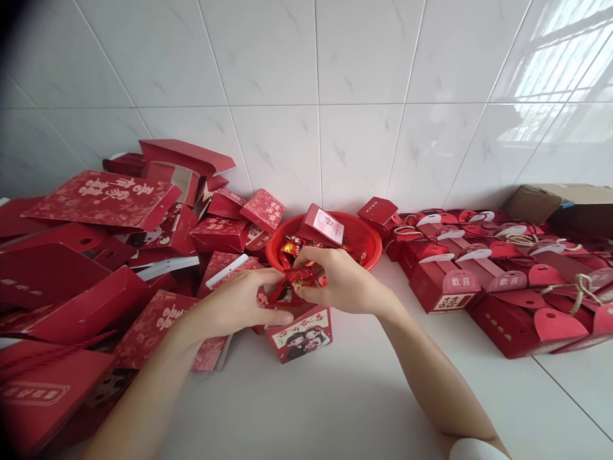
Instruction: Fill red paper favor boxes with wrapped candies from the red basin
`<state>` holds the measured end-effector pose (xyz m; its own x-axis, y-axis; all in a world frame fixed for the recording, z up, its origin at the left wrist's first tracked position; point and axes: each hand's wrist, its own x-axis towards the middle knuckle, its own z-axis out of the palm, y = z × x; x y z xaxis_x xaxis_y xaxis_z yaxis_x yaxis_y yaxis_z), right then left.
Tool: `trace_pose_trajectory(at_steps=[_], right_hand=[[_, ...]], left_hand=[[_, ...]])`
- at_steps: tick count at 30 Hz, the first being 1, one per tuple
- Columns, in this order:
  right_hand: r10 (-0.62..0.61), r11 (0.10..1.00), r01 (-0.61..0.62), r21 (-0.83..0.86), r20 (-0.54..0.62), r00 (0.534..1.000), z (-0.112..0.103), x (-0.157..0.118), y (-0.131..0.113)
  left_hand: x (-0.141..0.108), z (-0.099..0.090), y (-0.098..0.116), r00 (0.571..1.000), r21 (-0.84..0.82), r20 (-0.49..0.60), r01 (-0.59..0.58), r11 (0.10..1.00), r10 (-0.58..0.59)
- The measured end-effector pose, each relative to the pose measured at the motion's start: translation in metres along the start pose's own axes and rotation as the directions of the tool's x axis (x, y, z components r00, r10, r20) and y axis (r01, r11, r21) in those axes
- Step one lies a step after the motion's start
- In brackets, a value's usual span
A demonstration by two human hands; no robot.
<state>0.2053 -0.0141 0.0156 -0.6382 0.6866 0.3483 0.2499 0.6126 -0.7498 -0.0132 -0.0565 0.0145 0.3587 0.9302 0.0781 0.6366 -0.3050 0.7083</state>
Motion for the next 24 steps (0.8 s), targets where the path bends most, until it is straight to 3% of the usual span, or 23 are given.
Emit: trace_pose_trajectory(at_steps=[5,10,16,24], right_hand=[[-0.041,0.999,0.041,0.004,-0.032,0.999,-0.004,-0.001,0.002],[-0.032,0.997,0.033,-0.067,0.014,0.999,-0.003,0.001,0.004],[-0.070,0.982,0.073,-0.171,0.022,0.997,0.007,0.002,0.003],[-0.107,0.938,0.110,-0.328,0.028,0.994,0.020,-0.006,-0.005]], left_hand=[[0.000,0.001,-0.003,0.998,-0.060,-0.037,-0.061,0.996,0.059],[0.001,0.002,-0.002,1.000,-0.033,-0.006,-0.022,0.999,0.022],[0.002,0.002,0.000,0.999,0.009,-0.013,-0.052,0.999,0.052],[0.003,0.004,0.001,0.998,-0.053,0.011,-0.060,0.997,0.061]])
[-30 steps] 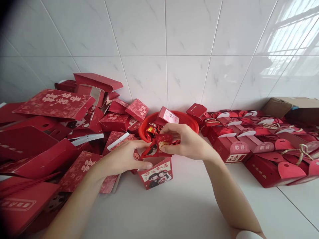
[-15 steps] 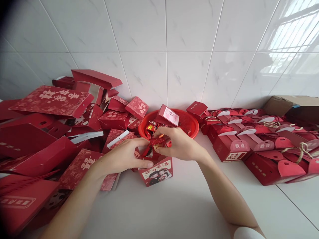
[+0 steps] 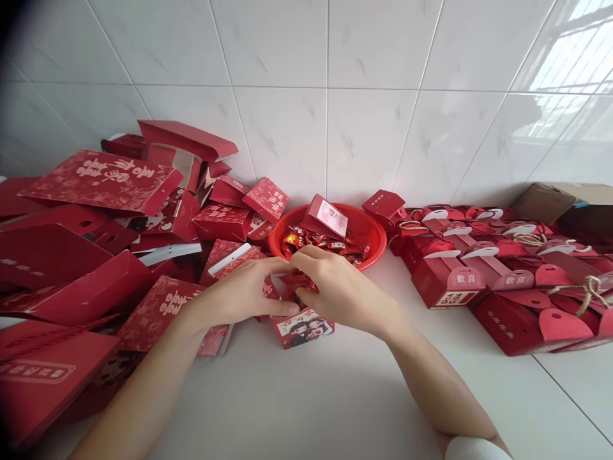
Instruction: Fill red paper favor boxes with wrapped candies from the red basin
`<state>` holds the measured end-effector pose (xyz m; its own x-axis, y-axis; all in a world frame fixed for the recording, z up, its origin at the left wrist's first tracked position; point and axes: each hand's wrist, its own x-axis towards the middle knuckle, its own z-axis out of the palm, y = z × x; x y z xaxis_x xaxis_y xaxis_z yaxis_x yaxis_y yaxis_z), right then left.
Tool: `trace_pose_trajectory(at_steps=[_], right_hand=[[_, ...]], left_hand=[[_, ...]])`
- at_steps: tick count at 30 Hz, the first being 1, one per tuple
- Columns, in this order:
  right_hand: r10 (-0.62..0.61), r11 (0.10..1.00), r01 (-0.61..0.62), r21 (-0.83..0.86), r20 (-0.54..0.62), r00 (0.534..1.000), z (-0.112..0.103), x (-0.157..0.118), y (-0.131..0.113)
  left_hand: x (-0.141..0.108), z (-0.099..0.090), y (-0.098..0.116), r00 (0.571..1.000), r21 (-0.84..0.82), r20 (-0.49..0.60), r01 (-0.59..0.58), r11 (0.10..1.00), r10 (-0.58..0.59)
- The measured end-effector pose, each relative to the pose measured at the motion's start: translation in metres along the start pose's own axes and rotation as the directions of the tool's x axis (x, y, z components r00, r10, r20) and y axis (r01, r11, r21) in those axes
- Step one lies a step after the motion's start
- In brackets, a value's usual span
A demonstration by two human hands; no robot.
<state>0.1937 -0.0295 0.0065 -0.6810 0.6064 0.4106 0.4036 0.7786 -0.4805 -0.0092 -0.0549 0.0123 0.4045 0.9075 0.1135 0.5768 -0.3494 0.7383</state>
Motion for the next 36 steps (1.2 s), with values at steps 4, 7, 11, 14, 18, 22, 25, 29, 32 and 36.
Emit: trace_pose_trajectory(at_steps=[4,7,11,14,18,22,25,29,32,36], right_hand=[[0.039,0.998,-0.035,0.059,-0.081,0.996,-0.008,0.001,0.002],[0.078,0.977,-0.056,0.205,-0.100,0.992,-0.012,0.003,0.006],[0.058,0.976,-0.068,0.205,0.051,0.997,-0.014,0.005,0.011],[0.050,0.980,-0.068,0.187,0.101,0.994,-0.017,0.005,0.012],[0.044,0.972,-0.071,0.223,0.125,0.991,-0.020,0.004,0.010],[0.040,0.970,-0.086,0.226,0.200,0.979,-0.020,0.005,0.011],[0.055,0.962,-0.083,0.261,0.113,0.992,-0.021,0.005,0.011],[0.031,0.974,-0.065,0.218,0.156,0.987,-0.019,0.005,0.010],[0.002,0.980,-0.037,0.194,0.175,0.984,-0.020,0.005,0.011],[0.033,0.972,-0.049,0.230,0.070,0.997,-0.023,0.003,0.015]], left_hand=[[0.000,0.001,-0.002,0.999,0.011,-0.032,-0.004,1.000,0.005],[0.000,0.001,-0.003,1.000,-0.012,-0.016,-0.019,1.000,0.019],[0.000,0.002,-0.005,0.999,0.023,-0.044,0.004,1.000,-0.003],[0.000,0.001,-0.006,0.997,0.046,-0.070,-0.015,0.999,0.018],[0.000,0.001,-0.006,1.000,0.072,-0.024,0.002,0.997,0.000],[0.000,-0.001,-0.003,0.997,0.142,0.050,0.052,0.989,-0.060],[-0.001,-0.002,-0.002,0.997,0.142,0.055,0.042,0.989,-0.050],[0.000,-0.001,-0.002,0.998,0.125,0.046,0.028,0.992,-0.034],[0.000,-0.001,-0.002,0.998,0.116,0.041,0.036,0.993,-0.041],[0.001,0.000,-0.004,0.999,0.118,0.029,0.032,0.992,-0.036]])
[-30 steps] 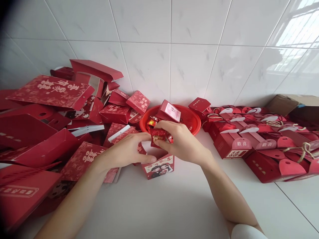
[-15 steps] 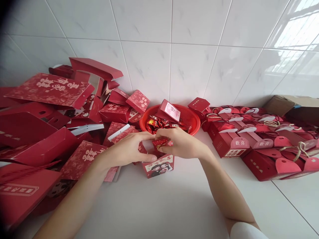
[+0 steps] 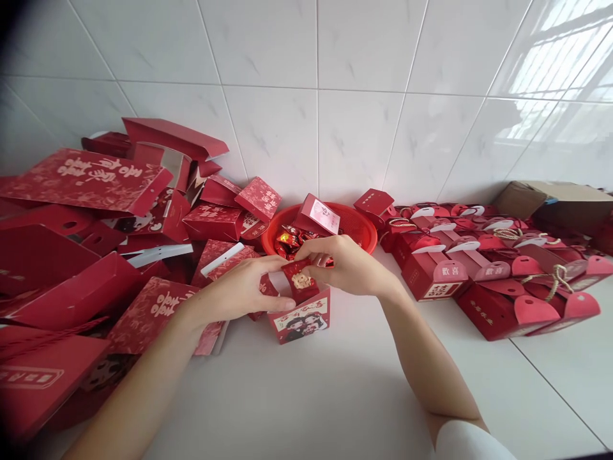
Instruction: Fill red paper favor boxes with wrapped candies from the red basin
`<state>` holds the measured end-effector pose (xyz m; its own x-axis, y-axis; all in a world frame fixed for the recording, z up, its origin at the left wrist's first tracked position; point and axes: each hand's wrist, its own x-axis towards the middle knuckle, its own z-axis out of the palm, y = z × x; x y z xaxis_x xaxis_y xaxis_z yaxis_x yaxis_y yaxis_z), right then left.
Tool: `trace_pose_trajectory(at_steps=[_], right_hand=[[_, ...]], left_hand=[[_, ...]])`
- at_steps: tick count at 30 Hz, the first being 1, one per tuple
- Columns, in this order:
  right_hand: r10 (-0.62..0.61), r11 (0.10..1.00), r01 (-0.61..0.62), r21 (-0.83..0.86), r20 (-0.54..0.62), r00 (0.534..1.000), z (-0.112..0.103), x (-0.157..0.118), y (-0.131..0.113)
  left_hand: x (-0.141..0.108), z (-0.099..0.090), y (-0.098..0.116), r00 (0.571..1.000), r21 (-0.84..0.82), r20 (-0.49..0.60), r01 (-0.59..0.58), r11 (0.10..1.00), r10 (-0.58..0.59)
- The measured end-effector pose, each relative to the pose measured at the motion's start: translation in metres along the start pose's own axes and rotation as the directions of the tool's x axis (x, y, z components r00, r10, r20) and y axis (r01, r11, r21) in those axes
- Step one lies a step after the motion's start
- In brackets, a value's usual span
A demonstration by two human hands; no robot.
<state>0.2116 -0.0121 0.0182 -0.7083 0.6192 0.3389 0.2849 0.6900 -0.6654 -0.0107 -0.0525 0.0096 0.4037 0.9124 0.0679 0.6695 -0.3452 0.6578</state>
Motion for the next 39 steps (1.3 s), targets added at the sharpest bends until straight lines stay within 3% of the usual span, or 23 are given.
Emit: trace_pose_trajectory(at_steps=[6,11,15,21,29,35,39], right_hand=[[-0.051,0.999,0.052,-0.005,0.168,0.984,0.002,0.001,0.000],[-0.033,0.999,0.033,-0.004,-0.064,0.997,-0.013,-0.006,-0.002],[0.063,0.998,-0.062,0.010,-0.072,0.995,-0.019,-0.016,0.016],[0.101,0.979,-0.091,0.185,-0.050,0.994,0.008,-0.030,0.058],[0.199,0.907,-0.050,0.417,-0.322,0.926,0.036,-0.046,0.058],[0.181,0.964,-0.054,0.260,-0.493,0.851,0.053,-0.056,0.072],[0.130,0.983,-0.044,0.177,-0.514,0.848,0.060,-0.060,0.076]], left_hand=[[0.001,0.001,-0.001,0.999,0.011,0.052,-0.002,1.000,0.001],[0.001,0.001,-0.008,1.000,0.045,-0.001,0.019,0.999,-0.019],[0.001,0.002,-0.012,0.999,0.059,0.007,-0.040,0.997,0.040],[0.009,0.007,-0.016,0.989,0.066,-0.080,-0.123,0.990,0.128],[0.021,0.023,-0.022,0.957,-0.144,-0.198,-0.241,0.960,0.210],[0.034,0.037,-0.031,0.947,-0.169,-0.186,-0.292,0.941,0.261],[0.037,0.039,-0.036,0.944,-0.126,-0.158,-0.310,0.942,0.290]])
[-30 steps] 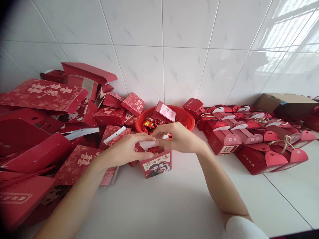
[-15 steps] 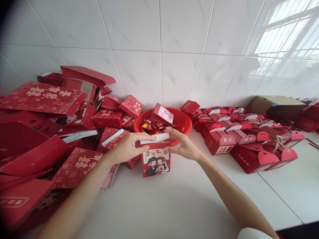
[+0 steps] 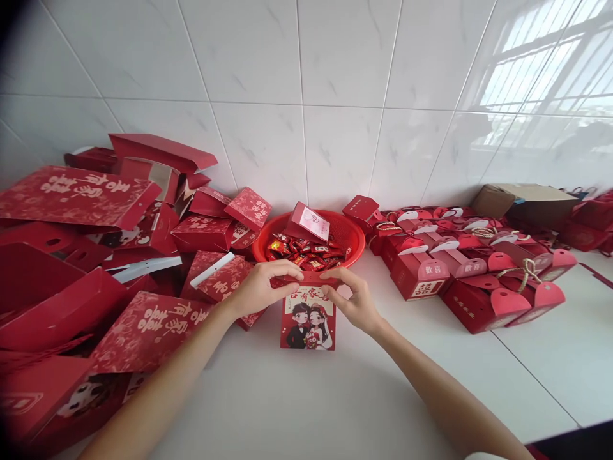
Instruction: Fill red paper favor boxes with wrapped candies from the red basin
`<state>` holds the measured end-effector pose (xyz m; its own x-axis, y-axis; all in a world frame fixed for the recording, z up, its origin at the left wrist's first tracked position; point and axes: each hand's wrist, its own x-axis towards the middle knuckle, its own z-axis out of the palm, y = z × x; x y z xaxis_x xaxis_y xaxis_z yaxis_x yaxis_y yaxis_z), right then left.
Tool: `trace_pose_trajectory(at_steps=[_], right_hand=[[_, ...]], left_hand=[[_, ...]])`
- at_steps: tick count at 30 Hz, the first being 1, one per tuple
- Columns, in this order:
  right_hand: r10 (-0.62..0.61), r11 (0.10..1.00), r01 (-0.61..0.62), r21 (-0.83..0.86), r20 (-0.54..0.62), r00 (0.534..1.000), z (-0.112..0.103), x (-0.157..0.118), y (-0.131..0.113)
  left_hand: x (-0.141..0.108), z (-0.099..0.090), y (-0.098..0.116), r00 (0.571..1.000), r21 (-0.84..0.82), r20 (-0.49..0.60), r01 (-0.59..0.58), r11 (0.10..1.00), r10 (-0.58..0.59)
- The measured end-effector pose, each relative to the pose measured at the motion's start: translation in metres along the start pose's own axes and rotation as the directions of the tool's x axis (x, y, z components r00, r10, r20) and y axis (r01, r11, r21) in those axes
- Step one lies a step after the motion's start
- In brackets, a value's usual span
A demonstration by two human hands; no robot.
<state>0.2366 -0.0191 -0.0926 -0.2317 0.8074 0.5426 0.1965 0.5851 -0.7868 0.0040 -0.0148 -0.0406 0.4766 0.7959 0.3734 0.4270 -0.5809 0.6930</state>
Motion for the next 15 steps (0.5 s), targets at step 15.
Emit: trace_pose_trajectory(at_steps=[15], right_hand=[[0.198,0.953,-0.238,0.188,0.211,0.957,-0.014,0.005,-0.026]], left_hand=[[-0.004,-0.009,0.003,0.989,-0.081,0.047,0.144,0.986,-0.141]])
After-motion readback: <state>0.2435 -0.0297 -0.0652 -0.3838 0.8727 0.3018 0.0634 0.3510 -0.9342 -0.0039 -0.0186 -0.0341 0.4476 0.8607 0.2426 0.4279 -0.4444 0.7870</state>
